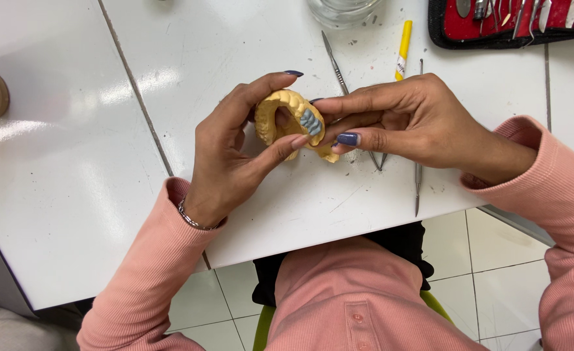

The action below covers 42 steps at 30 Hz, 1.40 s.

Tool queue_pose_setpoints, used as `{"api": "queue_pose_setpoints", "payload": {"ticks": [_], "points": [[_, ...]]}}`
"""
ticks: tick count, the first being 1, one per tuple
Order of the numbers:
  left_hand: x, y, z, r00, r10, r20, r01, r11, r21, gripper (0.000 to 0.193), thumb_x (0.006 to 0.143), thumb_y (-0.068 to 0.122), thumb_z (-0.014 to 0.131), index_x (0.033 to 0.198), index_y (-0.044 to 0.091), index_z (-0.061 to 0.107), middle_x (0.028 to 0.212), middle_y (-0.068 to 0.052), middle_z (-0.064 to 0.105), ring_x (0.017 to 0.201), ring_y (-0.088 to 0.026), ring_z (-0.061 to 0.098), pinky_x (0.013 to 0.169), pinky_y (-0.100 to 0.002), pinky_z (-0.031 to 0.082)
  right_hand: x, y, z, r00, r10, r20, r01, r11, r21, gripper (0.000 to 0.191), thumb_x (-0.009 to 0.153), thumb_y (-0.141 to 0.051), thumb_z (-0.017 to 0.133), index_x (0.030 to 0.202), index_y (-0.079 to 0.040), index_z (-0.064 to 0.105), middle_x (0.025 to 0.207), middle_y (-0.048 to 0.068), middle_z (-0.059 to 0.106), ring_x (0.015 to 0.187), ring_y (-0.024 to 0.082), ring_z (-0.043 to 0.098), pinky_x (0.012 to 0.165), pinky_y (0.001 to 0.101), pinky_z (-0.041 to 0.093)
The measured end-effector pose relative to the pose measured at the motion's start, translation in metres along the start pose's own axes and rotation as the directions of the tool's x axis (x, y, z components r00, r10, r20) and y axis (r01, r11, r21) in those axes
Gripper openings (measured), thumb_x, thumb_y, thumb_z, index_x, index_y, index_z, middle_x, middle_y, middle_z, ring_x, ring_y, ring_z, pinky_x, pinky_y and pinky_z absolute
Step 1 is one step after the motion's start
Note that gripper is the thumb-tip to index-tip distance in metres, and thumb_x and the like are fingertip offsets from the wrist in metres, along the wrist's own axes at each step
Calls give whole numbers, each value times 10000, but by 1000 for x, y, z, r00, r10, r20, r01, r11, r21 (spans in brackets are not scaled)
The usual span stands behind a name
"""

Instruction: The person holds a yellow dental stone cast of an upper arch and uses a metal wax carver to shape and smooth a gray material added along the ridge of the cast. They then pick up a second lower-arch cast with a metal partial denture framework, press and fit the framework onto the model, and return to carving the gray material on the upper cast.

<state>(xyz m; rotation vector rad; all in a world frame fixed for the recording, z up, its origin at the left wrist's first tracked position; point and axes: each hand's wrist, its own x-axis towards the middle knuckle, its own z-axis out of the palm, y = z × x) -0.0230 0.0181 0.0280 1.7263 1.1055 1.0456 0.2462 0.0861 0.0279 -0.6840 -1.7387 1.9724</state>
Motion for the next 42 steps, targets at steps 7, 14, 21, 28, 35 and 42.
{"api": "queue_pose_setpoints", "payload": {"ticks": [7, 14, 21, 28, 35, 42], "points": [[-6, -9, -1, 995, -96, -34, 88, 975, -202, 364, 1127, 59, 664, 1472, 38, 552, 1224, -77, 691, 1090, -103, 683, 961, -230, 616, 1, -1, 1, 1000, 13, 0, -13, 998, 65, 463, 966, 53, 606, 1420, 79, 522, 1442, 219, 608, 1287, 300, 674, 1033, 397, 580], [1, -28, -11, 942, -175, -285, 119, 972, -204, 319, 1137, 78, 652, 1446, 6, 618, 1218, -114, 754, 996, -111, 740, 888, -235, 658, 0, -4, 0, 997, 18, -69, -15, 999, 47, 346, 1014, -18, 591, 1344, 75, 551, 1303, 210, 670, 1211, 277, 716, 1051, 378, 632], [4, -40, -16, 946, -152, -286, 134, 988, -82, 309, 1132, 73, 661, 1432, 4, 626, 1163, -109, 761, 1028, -124, 747, 942, -247, 654, 1, -1, -2, 998, 19, -59, -18, 1000, 15, 286, 1028, -36, 580, 1292, 75, 581, 1254, 210, 689, 1176, 267, 737, 1039, 374, 643], [5, -40, -18, 957, -124, -262, 124, 992, -16, 363, 1129, 47, 676, 1478, 37, 577, 1399, -99, 602, 1203, -147, 716, 1054, -270, 615, -1, 0, -3, 998, 22, -64, -19, 999, 45, 260, 1048, -35, 538, 1275, 88, 576, 1231, 214, 682, 1158, 275, 738, 1012, 385, 656], [3, -34, -14, 974, 87, -208, 12, 902, 432, 733, 931, 164, 984, 1492, 130, 513, 1420, -69, 487, 1271, -173, 615, 1062, -284, 631, -1, 1, -5, 998, 11, -64, -8, 999, 48, 253, 1059, -47, 531, 1270, 87, 570, 1225, 207, 672, 1153, 282, 738, 1005, 392, 662], [1, -39, -8, 973, 84, -214, 64, 795, 603, 771, 881, 266, 1015, 1507, 176, 573, 1417, -60, 532, 1289, -214, 511, 1060, -336, 592, -2, 3, -5, 997, 18, -74, -13, 998, 66, 248, 1066, -60, 535, 1264, 84, 574, 1218, 205, 673, 1151, 282, 736, 999, 394, 662]]}}
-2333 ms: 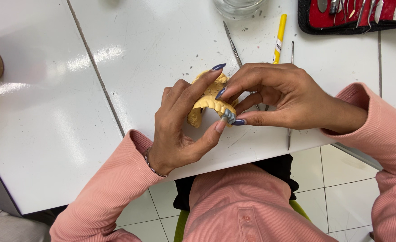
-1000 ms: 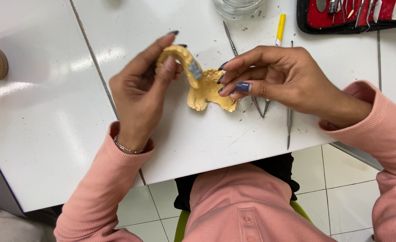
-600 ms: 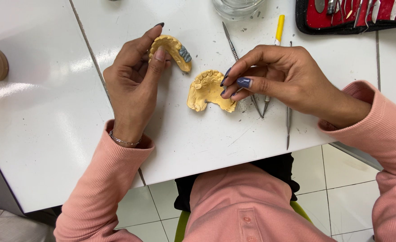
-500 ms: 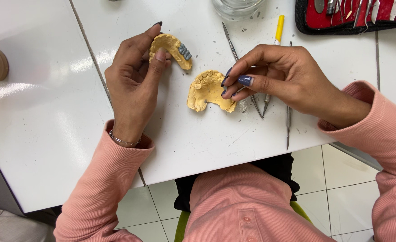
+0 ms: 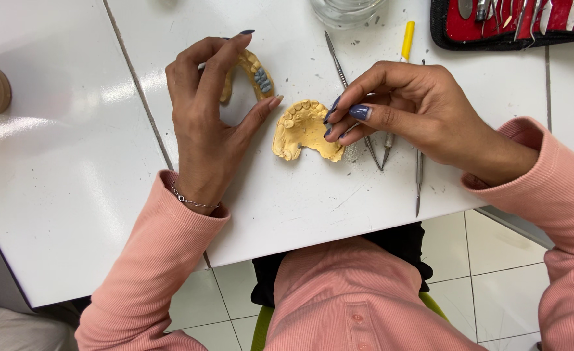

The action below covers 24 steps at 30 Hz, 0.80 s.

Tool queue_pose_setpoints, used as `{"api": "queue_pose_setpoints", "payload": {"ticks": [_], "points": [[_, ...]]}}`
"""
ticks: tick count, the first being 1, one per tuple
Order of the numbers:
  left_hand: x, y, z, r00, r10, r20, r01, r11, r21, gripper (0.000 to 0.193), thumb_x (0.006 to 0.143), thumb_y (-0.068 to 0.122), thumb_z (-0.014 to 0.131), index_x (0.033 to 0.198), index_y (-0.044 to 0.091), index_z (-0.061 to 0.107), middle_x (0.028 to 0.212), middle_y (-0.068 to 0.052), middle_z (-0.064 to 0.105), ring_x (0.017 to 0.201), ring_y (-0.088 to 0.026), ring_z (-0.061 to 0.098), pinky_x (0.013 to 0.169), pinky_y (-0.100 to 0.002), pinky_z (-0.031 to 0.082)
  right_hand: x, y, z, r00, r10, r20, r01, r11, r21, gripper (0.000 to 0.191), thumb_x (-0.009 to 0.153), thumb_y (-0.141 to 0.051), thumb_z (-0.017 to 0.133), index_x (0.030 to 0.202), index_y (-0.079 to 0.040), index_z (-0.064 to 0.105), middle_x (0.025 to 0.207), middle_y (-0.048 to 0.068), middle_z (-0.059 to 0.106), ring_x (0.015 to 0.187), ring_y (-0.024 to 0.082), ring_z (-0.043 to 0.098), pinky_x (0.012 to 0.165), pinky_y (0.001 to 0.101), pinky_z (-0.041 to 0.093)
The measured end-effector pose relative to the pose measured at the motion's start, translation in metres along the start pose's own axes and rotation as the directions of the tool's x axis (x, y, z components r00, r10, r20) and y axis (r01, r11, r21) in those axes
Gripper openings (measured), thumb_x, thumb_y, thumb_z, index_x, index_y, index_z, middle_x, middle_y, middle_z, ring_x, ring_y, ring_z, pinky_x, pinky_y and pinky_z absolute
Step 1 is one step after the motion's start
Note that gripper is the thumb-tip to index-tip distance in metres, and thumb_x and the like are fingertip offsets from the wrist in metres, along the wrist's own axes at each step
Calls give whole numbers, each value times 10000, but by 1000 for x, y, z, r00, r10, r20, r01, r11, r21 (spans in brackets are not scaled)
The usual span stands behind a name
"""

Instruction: The person holds a yellow dental stone cast of an upper arch and uses a metal wax carver to shape and smooth a gray material added along the ridge of the cast. They then pick up a second lower-arch cast with a metal partial denture framework, press and fit the framework onto the model, and return to carving the gray material on the upper cast.

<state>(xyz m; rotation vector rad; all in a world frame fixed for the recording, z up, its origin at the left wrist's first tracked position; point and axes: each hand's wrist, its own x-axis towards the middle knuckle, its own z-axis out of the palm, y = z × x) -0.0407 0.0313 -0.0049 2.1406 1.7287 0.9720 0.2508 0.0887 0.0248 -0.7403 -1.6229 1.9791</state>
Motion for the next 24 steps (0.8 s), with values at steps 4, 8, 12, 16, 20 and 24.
{"api": "queue_pose_setpoints", "payload": {"ticks": [4, 8, 12, 16, 20, 24], "points": [[-1, -2, 2, 1000, 7, 4, -7, 1000, 19, 755, 926, 305, 987, 1504, 164, 522, 1416, -53, 538, 1380, -251, 451, 1128, -377, 518, -1, -1, -2, 1000, -13, -15, 13, 1000, -2, 247, 1072, -83, 545, 1259, 76, 572, 1217, 201, 672, 1151, 286, 736, 997, 404, 665], [1, 0, 0, 997, 75, -28, -70, 987, 142, 785, 972, 346, 938, 1545, 139, 442, 1495, -73, 499, 1437, -289, 410, 1204, -455, 391, -3, -4, -4, 996, -59, -61, 54, 995, -82, 204, 1073, -42, 551, 1249, 57, 579, 1204, 171, 679, 1097, 230, 738, 910, 339, 665], [-7, 15, -10, 990, 128, -63, -117, 981, 154, 836, 960, 414, 910, 1542, 111, 393, 1469, -102, 456, 1381, -255, 438, 1129, -446, 394, -7, -5, 0, 956, -226, -189, 84, 823, -562, 188, 1046, 4, 660, 1233, -7, 647, 1044, 99, 706, 821, 115, 680, 671, 232, 561], [-22, 41, -6, 980, 199, 12, -199, 976, 91, 933, 929, 588, 926, 1541, 109, 409, 1403, -108, 469, 1266, -260, 488, 1026, -459, 426, -5, -7, 5, 904, -405, -138, 83, 483, -871, 260, 995, -23, 777, 1225, -59, 661, 879, 61, 647, 709, 99, 630, 615, 231, 497], [-28, 55, 3, 970, 222, 96, -228, 973, 49, 986, 922, 640, 869, 1572, 97, 364, 1412, -119, 458, 1285, -286, 499, 1040, -467, 437, 3, -14, 12, 929, -362, -79, 63, 365, -929, 339, 908, -93, 823, 1188, -31, 643, 784, 51, 583, 734, 188, 590, 648, 340, 479], [-25, 59, 8, 961, 220, 166, -235, 969, 75, 961, 924, 619, 814, 1586, 95, 355, 1491, -141, 455, 1347, -329, 488, 1103, -485, 451, 10, -22, 20, 953, -301, -29, 52, 256, -965, 375, 857, -107, 832, 1172, -9, 653, 782, 62, 603, 775, 233, 608, 709, 385, 501]]}}
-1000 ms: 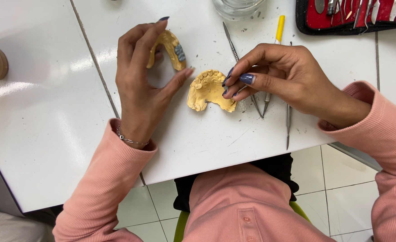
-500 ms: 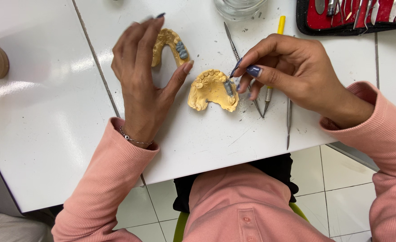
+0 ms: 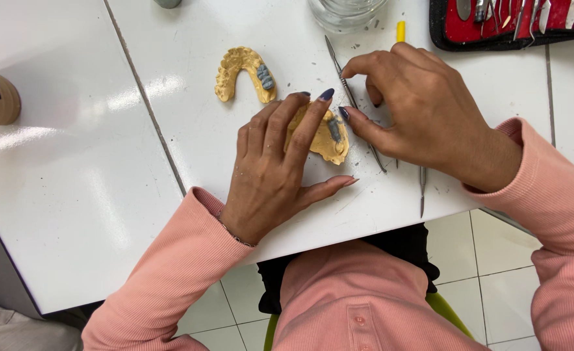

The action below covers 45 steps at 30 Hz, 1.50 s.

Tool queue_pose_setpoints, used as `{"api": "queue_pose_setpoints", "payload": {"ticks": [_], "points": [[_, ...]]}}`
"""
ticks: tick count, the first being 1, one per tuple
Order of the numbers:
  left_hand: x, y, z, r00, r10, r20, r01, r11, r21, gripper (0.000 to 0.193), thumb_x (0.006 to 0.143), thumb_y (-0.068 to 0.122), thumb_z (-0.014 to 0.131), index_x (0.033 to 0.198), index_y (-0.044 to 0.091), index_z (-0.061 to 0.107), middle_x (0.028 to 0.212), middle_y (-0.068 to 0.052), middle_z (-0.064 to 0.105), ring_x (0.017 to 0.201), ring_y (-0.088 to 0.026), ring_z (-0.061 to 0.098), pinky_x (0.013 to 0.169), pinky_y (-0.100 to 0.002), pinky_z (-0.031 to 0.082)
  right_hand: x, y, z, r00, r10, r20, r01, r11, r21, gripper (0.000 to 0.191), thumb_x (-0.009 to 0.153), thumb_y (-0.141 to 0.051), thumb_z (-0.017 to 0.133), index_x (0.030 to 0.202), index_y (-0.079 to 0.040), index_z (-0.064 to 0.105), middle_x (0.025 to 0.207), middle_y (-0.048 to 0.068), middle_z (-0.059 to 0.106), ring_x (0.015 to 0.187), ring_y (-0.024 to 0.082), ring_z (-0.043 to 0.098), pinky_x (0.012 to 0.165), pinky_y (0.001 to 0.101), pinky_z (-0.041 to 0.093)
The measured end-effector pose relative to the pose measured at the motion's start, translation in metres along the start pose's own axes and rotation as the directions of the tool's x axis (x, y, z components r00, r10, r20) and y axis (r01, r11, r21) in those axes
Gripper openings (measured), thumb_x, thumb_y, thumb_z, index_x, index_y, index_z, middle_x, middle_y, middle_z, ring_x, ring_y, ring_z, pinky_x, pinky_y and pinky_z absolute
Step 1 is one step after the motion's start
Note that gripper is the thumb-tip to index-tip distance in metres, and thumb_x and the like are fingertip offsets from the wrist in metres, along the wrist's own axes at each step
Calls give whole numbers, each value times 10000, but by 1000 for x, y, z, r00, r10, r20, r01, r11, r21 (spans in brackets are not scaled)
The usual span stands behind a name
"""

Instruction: The person holds a yellow dental stone cast of an upper arch and uses a metal wax carver to shape and smooth a gray material added along the ridge of the cast. They then pick up a second lower-arch cast with a metal partial denture framework, press and fit the framework onto the model, and return to carving the gray material on the upper cast.

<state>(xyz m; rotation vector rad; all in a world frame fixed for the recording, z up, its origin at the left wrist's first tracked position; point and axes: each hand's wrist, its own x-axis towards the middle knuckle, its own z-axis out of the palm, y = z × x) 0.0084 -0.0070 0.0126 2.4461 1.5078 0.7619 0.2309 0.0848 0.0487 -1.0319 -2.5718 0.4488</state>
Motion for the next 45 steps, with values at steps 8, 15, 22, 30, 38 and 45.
{"api": "queue_pose_setpoints", "payload": {"ticks": [8, 15, 22, 30, 38, 45], "points": [[7, 0, 7, 999, -37, 5, 37, 996, -86, 916, 932, 494, 851, 1574, 69, 355, 1498, -126, 468, 1356, -331, 500, 1139, -487, 476, 1, -9, -2, 987, -164, 2, 163, 983, -79, 304, 863, -22, 758, 1126, 55, 628, 974, 141, 640, 929, 282, 633, 831, 379, 560], [8, -4, -2, 993, -64, -94, 28, 938, -345, 863, 860, 197, 955, 1511, 101, 397, 1433, -106, 492, 1311, -291, 531, 1148, -404, 494, -7, -9, -2, 995, -100, 29, 102, 990, -93, 245, 843, -38, 751, 1036, 25, 615, 938, 133, 604, 921, 289, 622, 832, 388, 565], [3, -10, -5, 968, -164, -189, 55, 876, -479, 822, 849, 214, 999, 1435, 139, 428, 1438, -84, 512, 1335, -225, 582, 1109, -327, 592, -10, -7, 1, 995, -93, 41, 99, 982, -163, 273, 786, -41, 763, 1011, 34, 628, 874, 137, 597, 870, 284, 618, 766, 389, 566], [1, -14, -3, 963, -136, -234, 36, 922, -386, 846, 868, 171, 987, 1478, 145, 401, 1479, -113, 467, 1411, -267, 513, 1173, -363, 547, -14, 17, -9, 998, -26, 50, 11, 960, 279, 127, 782, 25, 682, 904, 3, 711, 828, 109, 619, 711, 221, 606, 652, 343, 502], [3, -17, -3, 971, -135, -199, 27, 882, -470, 896, 827, 166, 992, 1490, 128, 391, 1444, -105, 499, 1370, -261, 546, 1157, -378, 540, -22, 56, -1, 997, -65, 33, -40, -115, 993, 91, 1027, -56, 628, 1002, -39, 714, 922, 61, 695, 822, 126, 655, 725, 265, 570], [0, -15, 1, 988, -45, -147, -39, 853, -521, 921, 792, 189, 999, 1473, 131, 382, 1467, -142, 500, 1343, -266, 568, 1116, -373, 576, -28, 88, 13, 998, 1, -62, 54, -496, 867, 198, 963, -57, 743, 1141, -139, 723, 1069, 31, 716, 1026, 124, 698, 924, 211, 615]]}}
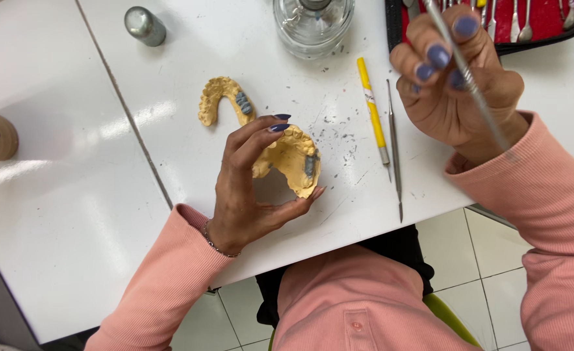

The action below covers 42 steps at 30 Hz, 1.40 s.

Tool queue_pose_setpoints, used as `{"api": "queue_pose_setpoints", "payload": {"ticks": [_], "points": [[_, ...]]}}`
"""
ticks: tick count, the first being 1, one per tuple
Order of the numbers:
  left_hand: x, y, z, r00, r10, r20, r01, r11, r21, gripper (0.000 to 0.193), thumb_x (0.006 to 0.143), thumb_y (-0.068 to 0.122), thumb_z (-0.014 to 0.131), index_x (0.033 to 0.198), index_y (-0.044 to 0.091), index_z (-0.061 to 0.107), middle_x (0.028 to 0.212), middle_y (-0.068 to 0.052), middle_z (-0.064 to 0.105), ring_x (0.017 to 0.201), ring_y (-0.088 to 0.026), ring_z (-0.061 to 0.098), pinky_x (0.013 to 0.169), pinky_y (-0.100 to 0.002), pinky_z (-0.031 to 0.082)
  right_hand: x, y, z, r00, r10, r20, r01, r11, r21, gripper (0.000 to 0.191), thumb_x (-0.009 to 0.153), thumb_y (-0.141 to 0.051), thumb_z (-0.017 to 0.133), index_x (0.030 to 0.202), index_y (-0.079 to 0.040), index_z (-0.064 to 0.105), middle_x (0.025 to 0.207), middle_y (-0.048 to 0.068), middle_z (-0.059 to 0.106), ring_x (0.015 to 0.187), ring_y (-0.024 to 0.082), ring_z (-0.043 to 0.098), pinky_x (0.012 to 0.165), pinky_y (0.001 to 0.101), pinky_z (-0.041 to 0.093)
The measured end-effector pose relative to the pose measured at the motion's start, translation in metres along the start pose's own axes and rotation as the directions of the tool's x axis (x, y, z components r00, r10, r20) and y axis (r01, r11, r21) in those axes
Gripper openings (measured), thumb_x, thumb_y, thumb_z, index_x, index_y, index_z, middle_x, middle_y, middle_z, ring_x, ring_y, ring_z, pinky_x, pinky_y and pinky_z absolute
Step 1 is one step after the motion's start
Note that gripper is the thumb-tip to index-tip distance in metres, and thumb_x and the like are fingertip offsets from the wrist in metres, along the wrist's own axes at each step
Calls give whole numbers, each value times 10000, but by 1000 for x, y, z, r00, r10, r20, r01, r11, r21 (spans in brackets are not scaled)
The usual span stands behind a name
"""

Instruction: The person holds a yellow dental stone cast of an upper arch and uses a metal wax carver to shape and smooth a gray material added along the ridge of the cast. They then pick up a second lower-arch cast with a metal partial denture framework, press and fit the framework onto the model, and return to carving the gray material on the upper cast.

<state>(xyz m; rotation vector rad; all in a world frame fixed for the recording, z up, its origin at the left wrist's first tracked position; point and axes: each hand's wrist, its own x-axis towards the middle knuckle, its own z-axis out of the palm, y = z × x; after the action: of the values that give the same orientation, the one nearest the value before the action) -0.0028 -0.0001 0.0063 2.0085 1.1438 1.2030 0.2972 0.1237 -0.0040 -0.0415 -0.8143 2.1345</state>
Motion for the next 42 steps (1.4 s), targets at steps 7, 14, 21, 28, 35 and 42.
{"api": "queue_pose_setpoints", "payload": {"ticks": [7, 14, 21, 28, 35, 42], "points": [[-5, -4, -12, 997, 14, -71, -18, 998, -61, 963, 790, 287, 989, 1481, 146, 333, 1432, -120, 503, 1325, -258, 554, 1111, -375, 538, -14, -3, -26, 996, -88, -11, 88, 996, -6, 97, 983, -254, 749, 1063, -202, 732, 936, -84, 714, 935, 29, 693, 864, 136, 587], [-3, -7, -18, 991, 60, -118, -58, 998, 20, 850, 786, 400, 902, 1403, 115, 390, 1335, -150, 521, 1305, -250, 555, 1071, -380, 554, -17, -5, -29, 979, -129, -159, 99, 978, -184, 277, 1109, -385, 637, 953, -164, 695, 833, -99, 650, 802, 4, 635, 754, 151, 524], [6, -1, -13, 975, 162, 154, -201, 939, 280, 751, 842, 435, 929, 1357, 86, 508, 1331, -122, 631, 1260, -315, 572, 1077, -457, 497, -16, -6, -13, 959, -170, -227, 80, 931, -356, 267, 1114, -380, 632, 1012, -137, 670, 893, -40, 646, 799, 59, 621, 718, 184, 501], [4, -6, -23, 994, 108, 11, -107, 955, 278, 761, 849, 388, 878, 1378, 93, 418, 1346, -145, 580, 1262, -296, 540, 1059, -443, 504, -13, -3, -7, 950, -171, -261, 55, 915, -401, 274, 1133, -363, 617, 1054, -103, 640, 932, 21, 638, 780, 108, 610, 681, 210, 481], [-3, -5, -30, 995, -8, -97, 25, 984, 176, 845, 928, 331, 898, 1430, 137, 247, 1428, -150, 441, 1328, -235, 499, 1060, -355, 534, 4, 9, 10, 955, -168, -243, -11, 801, -599, 274, 1179, -334, 524, 1154, -72, 600, 1029, 127, 710, 820, 163, 720, 744, 268, 608], [-7, -9, -23, 990, -30, -135, 50, 988, 146, 912, 852, 284, 949, 1436, 129, 264, 1420, -149, 438, 1332, -250, 513, 1105, -365, 546, 21, 24, 28, 974, -33, -224, -146, 665, -733, 178, 1129, -117, 560, 1269, -25, 499, 1187, 146, 694, 1072, 200, 733, 964, 329, 645]]}}
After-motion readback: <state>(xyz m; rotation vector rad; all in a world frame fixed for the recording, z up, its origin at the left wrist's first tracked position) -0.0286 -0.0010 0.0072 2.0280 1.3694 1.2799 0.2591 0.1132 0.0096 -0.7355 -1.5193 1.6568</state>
